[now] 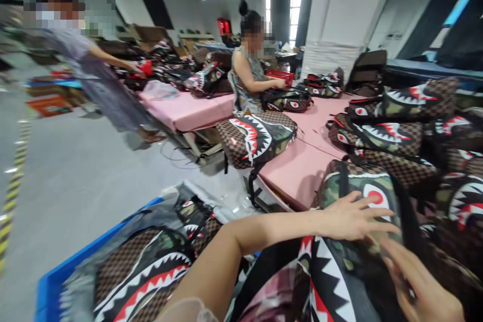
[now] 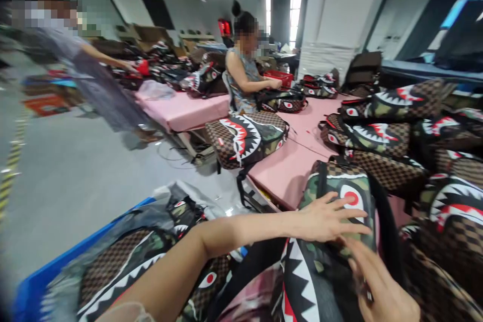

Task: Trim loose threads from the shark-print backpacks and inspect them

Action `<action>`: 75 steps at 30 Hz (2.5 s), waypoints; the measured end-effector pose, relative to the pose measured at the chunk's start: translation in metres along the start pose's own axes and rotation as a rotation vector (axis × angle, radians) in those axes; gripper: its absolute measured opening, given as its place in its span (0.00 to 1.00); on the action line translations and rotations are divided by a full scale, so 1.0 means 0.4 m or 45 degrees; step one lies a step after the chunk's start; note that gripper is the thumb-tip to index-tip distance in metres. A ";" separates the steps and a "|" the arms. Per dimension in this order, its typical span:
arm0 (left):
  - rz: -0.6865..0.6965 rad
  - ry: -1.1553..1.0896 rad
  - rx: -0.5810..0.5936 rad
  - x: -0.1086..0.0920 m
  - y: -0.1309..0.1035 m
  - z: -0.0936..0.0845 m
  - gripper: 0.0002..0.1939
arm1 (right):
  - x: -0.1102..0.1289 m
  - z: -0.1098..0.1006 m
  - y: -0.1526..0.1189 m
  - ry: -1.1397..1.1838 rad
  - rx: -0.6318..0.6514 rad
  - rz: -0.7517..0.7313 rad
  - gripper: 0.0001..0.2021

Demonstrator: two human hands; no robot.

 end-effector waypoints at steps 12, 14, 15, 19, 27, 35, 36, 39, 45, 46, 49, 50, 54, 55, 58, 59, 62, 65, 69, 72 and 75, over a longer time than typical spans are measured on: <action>-0.059 -0.021 0.286 -0.061 0.002 0.050 0.42 | 0.118 0.068 -0.039 0.000 0.643 -0.197 0.07; -0.142 -0.031 0.279 -0.058 -0.006 0.068 0.45 | 0.119 0.094 -0.055 0.082 0.667 -0.157 0.06; -0.183 -0.032 0.269 -0.056 -0.012 0.077 0.45 | 0.118 0.106 -0.062 0.132 0.680 -0.148 0.06; -0.265 -0.043 0.256 -0.057 -0.027 0.100 0.43 | 0.118 0.122 -0.076 0.218 0.732 -0.186 0.09; -0.155 -0.054 0.294 -0.098 -0.014 0.095 0.51 | 0.084 0.069 -0.071 -0.451 0.531 -0.256 0.07; -0.267 0.018 0.315 -0.081 -0.008 0.120 0.57 | 0.161 0.093 -0.107 0.173 0.605 -0.463 0.20; -0.274 0.015 0.304 -0.080 -0.006 0.116 0.57 | 0.164 0.088 -0.108 0.246 0.608 -0.477 0.21; -0.214 -0.075 0.197 -0.085 -0.009 0.085 0.48 | 0.155 0.068 -0.112 0.284 0.600 -0.501 0.20; -0.076 -0.391 0.105 -0.160 -0.105 0.023 0.23 | 0.125 0.017 -0.137 0.055 0.628 -0.467 0.08; -0.085 -0.360 0.131 -0.177 -0.125 0.019 0.24 | 0.122 0.009 -0.142 0.010 0.603 -0.461 0.08; -0.235 -0.260 0.142 -0.210 -0.180 0.011 0.18 | 0.114 0.005 -0.164 -0.183 0.465 -0.490 0.06; -0.295 -0.244 0.118 -0.218 -0.197 0.010 0.15 | 0.114 0.007 -0.175 -0.264 0.389 -0.523 0.06; -0.453 -0.272 -0.063 -0.244 -0.260 0.024 0.09 | 0.129 0.023 -0.237 -0.523 0.060 -0.724 0.13; -0.460 -0.302 -0.112 -0.251 -0.274 0.032 0.11 | 0.134 0.027 -0.252 -0.549 0.012 -0.771 0.14; -0.409 -0.374 -0.204 -0.269 -0.305 0.047 0.14 | 0.142 0.036 -0.281 -0.553 -0.014 -0.879 0.14; -0.381 -0.386 -0.188 -0.274 -0.310 0.052 0.14 | 0.143 0.038 -0.285 -0.538 0.007 -0.901 0.14; -0.326 -0.417 -0.066 -0.276 -0.314 0.066 0.15 | 0.142 0.040 -0.286 -0.480 0.082 -0.942 0.15; -0.319 -0.496 -0.015 -0.266 -0.309 0.075 0.14 | 0.139 0.045 -0.277 -0.416 0.174 -0.946 0.15; -0.343 -0.593 -0.007 -0.255 -0.306 0.093 0.13 | 0.129 0.053 -0.251 -0.315 0.349 -0.871 0.17; -0.408 -0.644 -0.004 -0.237 -0.299 0.089 0.12 | 0.124 0.063 -0.238 -0.252 0.469 -0.811 0.14; -0.383 -0.657 -0.029 -0.205 -0.263 0.051 0.10 | 0.112 0.054 -0.206 -0.223 0.313 -0.631 0.12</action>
Point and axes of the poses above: each hand's wrist, its own y-axis towards the middle knuckle, its own z-axis out of the palm, x = y × z, the point moved 9 cm from there along y, towards the middle knuckle, and after that the axes turned 6 degrees about z, right-handed, at the moved point
